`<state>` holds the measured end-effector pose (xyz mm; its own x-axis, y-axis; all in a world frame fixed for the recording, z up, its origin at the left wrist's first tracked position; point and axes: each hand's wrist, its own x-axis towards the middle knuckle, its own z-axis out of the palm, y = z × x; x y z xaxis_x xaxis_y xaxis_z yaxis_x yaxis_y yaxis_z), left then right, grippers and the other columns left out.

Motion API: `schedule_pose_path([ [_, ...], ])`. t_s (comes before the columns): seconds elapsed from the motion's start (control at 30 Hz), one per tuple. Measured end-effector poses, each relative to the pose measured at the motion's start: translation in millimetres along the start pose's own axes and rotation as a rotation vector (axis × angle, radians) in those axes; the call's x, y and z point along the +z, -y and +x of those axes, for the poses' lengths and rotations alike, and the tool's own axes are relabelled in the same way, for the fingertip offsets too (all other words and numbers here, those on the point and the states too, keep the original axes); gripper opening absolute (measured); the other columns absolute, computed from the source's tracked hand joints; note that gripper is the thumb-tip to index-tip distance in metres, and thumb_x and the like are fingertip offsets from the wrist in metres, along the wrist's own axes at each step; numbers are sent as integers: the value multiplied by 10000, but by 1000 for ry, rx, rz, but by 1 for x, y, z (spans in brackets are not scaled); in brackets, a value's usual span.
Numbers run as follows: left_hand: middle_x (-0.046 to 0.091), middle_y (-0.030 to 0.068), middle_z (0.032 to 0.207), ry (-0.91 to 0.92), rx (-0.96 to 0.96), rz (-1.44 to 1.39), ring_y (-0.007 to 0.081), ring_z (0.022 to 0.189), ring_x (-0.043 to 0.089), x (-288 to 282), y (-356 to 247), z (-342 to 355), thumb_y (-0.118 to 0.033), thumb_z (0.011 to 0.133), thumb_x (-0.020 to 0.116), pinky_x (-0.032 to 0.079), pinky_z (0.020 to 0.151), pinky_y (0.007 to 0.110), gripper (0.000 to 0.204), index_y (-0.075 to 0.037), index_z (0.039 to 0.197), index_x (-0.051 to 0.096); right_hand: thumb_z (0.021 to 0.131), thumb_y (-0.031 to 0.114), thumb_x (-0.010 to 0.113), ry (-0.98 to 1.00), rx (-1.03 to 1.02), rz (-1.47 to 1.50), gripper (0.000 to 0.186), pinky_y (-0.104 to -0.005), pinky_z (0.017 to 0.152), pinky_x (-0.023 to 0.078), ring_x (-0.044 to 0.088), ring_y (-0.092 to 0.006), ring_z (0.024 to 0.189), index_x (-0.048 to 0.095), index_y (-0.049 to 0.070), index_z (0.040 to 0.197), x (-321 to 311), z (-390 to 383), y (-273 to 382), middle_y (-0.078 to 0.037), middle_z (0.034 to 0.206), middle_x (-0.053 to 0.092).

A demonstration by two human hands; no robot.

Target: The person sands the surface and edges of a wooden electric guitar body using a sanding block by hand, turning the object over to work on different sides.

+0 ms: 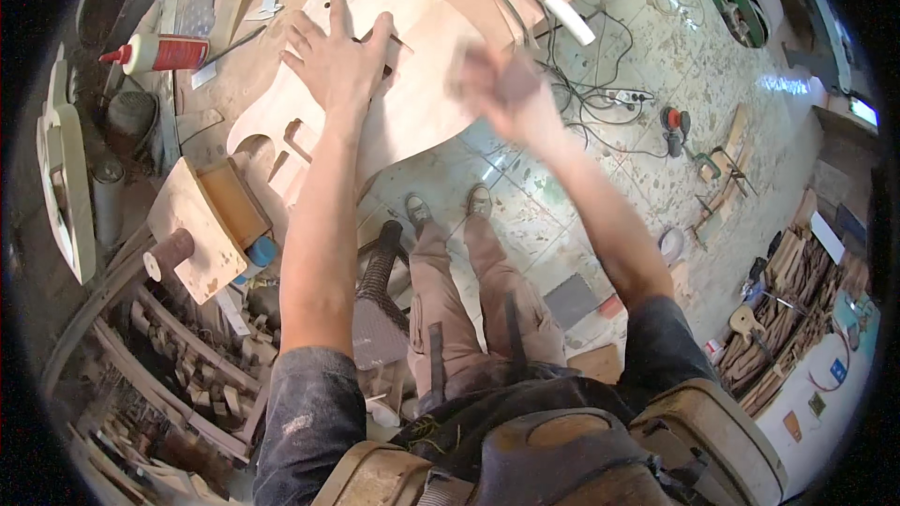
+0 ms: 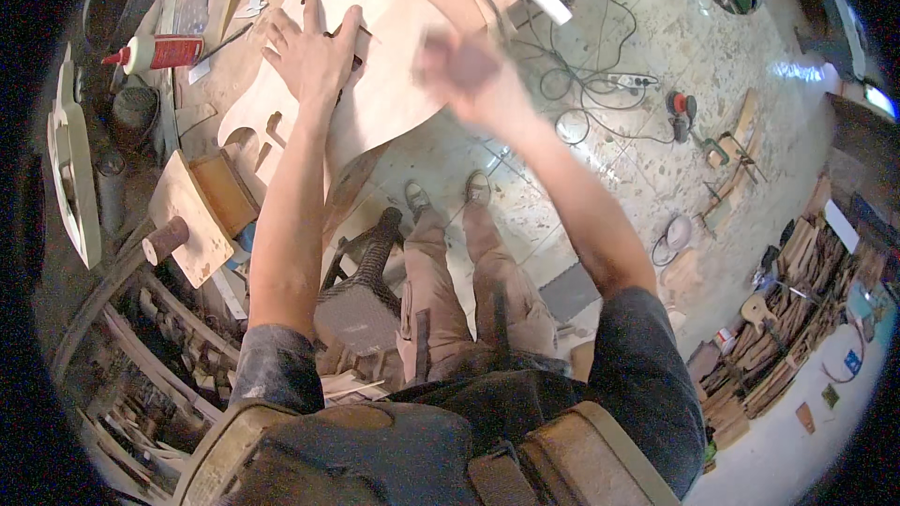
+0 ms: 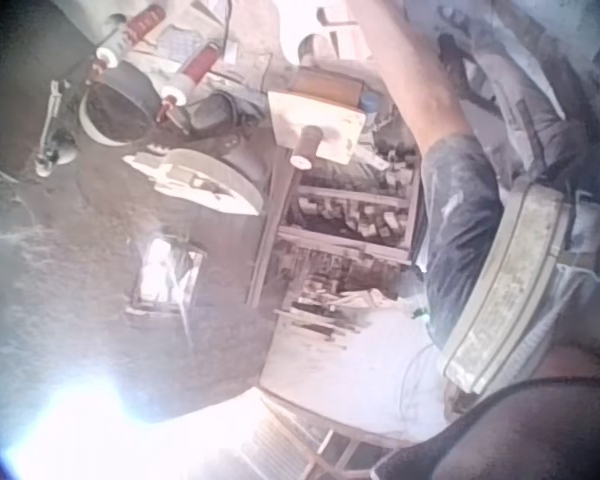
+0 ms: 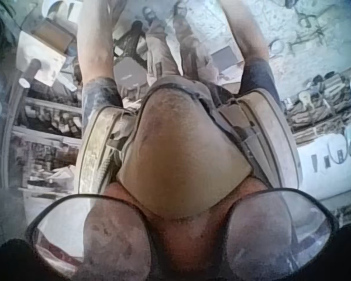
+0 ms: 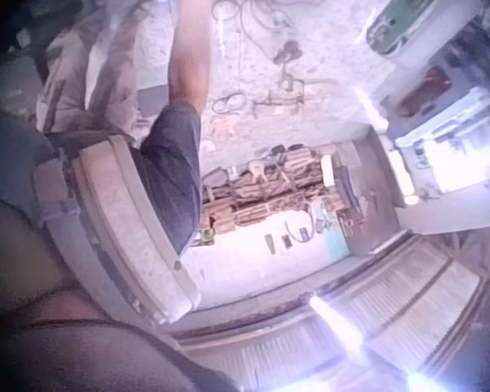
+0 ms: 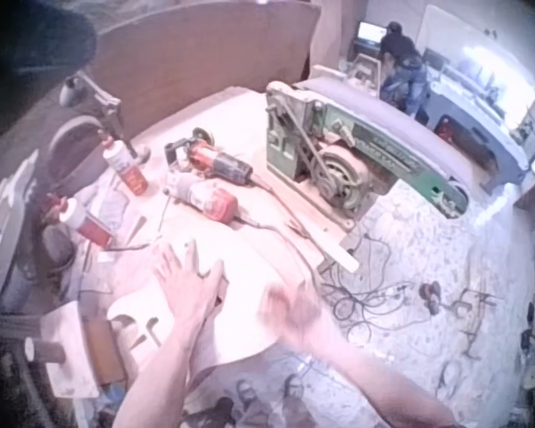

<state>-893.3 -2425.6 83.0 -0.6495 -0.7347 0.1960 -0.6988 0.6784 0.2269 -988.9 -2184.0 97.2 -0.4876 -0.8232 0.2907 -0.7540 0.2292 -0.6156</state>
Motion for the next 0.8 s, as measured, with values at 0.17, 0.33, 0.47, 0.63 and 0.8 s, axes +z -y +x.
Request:
schedule_pose_path([
  [0.17,289,337,1631,-32,1,5,505,1528,241,-5,-2,2,-742,885,527,114,1243,632,885,-207,1586,454,939,296,720,74,-97,243,388,-398,910,558,699,-277,1071,659,74,1251,-11,10,15,-93,1179,732],
  [0.33,256,318,1657,12,3,-16,480,1557,190,5,-12,4,-770,894,494,102,1253,613,904,-231,1615,407,934,308,698,-29,69,6,316,-408,888,572,707,-299,1065,705,106,1176,-7,62,-36,-136,1150,724],
  [0.47,303,339,1622,-59,3,-5,505,1522,256,0,-3,1,-732,879,552,134,1233,643,878,-204,1575,469,966,330,718,105,423,1109,489,-380,979,538,695,-237,1137,624,59,1362,24,-14,23,-76,1289,702],
  [0.63,300,342,1623,-57,26,3,504,1520,262,-1,-10,4,-726,885,553,134,1234,642,868,-204,1574,471,971,321,707,72,-165,70,404,-385,903,557,707,-280,1068,662,79,1291,-16,62,-14,-121,1130,742],
  [0.8,287,335,1631,-19,4,-26,500,1525,249,3,-12,3,-738,885,540,130,1234,643,872,-207,1574,470,915,347,782,129,-14,-147,421,-426,882,580,716,-312,1081,705,65,1219,-1,52,-32,-164,1200,723],
])
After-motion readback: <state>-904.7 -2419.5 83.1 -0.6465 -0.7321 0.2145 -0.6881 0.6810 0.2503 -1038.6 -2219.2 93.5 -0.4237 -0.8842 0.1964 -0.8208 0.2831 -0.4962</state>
